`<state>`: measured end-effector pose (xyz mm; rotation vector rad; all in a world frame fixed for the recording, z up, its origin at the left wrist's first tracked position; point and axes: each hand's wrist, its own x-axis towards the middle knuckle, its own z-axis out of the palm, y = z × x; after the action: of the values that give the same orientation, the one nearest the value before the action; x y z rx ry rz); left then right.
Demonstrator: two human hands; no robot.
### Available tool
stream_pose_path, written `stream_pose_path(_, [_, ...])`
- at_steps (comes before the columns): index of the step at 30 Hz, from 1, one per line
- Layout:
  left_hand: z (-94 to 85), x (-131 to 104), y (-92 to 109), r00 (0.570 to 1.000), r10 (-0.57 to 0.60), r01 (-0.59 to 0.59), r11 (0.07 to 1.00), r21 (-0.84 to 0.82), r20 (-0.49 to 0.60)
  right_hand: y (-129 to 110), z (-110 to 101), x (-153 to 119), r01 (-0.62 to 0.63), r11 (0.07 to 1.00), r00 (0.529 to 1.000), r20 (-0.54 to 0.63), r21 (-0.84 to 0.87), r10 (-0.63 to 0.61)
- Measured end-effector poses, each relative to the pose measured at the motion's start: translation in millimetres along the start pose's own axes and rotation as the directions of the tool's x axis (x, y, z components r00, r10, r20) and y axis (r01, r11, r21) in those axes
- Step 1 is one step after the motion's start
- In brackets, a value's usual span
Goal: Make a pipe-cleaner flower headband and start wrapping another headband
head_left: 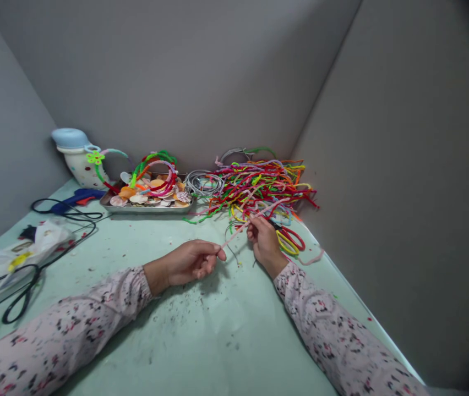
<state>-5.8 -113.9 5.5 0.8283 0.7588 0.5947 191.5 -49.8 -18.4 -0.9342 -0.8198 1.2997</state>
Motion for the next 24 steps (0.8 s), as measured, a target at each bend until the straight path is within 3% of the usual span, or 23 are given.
stream_pose_path(4, [8.7, -3, 1, 0.997, 0.065, -0.056, 0.972, 0.227, -0.03, 0, -1, 2, -0.008, 1.0, 1.0, -0.014, -0.002, 0.008])
stream_pose_path(6, [13.3, -4, 2, 0.99, 0.122, -0.076, 0.887, 0.455, -0.073, 0, -2, 3, -0.014, 1.0, 1.0, -0.026, 0.004, 0.015])
stream_pose_path(8, [16.7, -5, 2, 0.961, 0.257, -0.108, 0.682, 0.723, -0.1, 1, -2, 4, -0.018, 1.0, 0.999, -0.039, 0.011, 0.018])
stream_pose_path(10, [17.7, -4, 1, 0.905, 0.423, -0.129, 0.392, 0.911, -0.054, 1, -2, 4, -0.02, 1.0, 0.999, -0.047, 0.017, 0.021])
stream_pose_path(11, [17.3, -4, 0, 0.879, 0.476, -0.13, 0.268, 0.955, -0.014, 2, -3, 4, -0.02, 1.0, 0.999, -0.048, 0.019, 0.021])
stream_pose_path(13, [14.7, -3, -3, 0.855, 0.517, -0.119, 0.122, 0.985, 0.039, 2, -3, 5, -0.016, 1.0, 0.999, -0.047, 0.018, 0.017])
stream_pose_path(17, [8.0, -1, -7, 0.85, 0.527, -0.048, 0.041, 0.998, 0.019, 4, -4, 7, -0.007, 1.0, 0.999, -0.053, 0.011, 0.008])
stream_pose_path(20, [5.4, 0, -9, 0.819, 0.574, -0.025, 0.019, 1.0, 0.009, 4, -4, 8, -0.01, 1.0, 0.998, -0.061, 0.011, 0.011])
stream_pose_path(24, [4.3, -1, -10, 0.783, 0.615, -0.04, -0.092, 0.995, 0.089, 4, -3, 7, -0.025, 0.999, 0.997, -0.073, 0.031, 0.027])
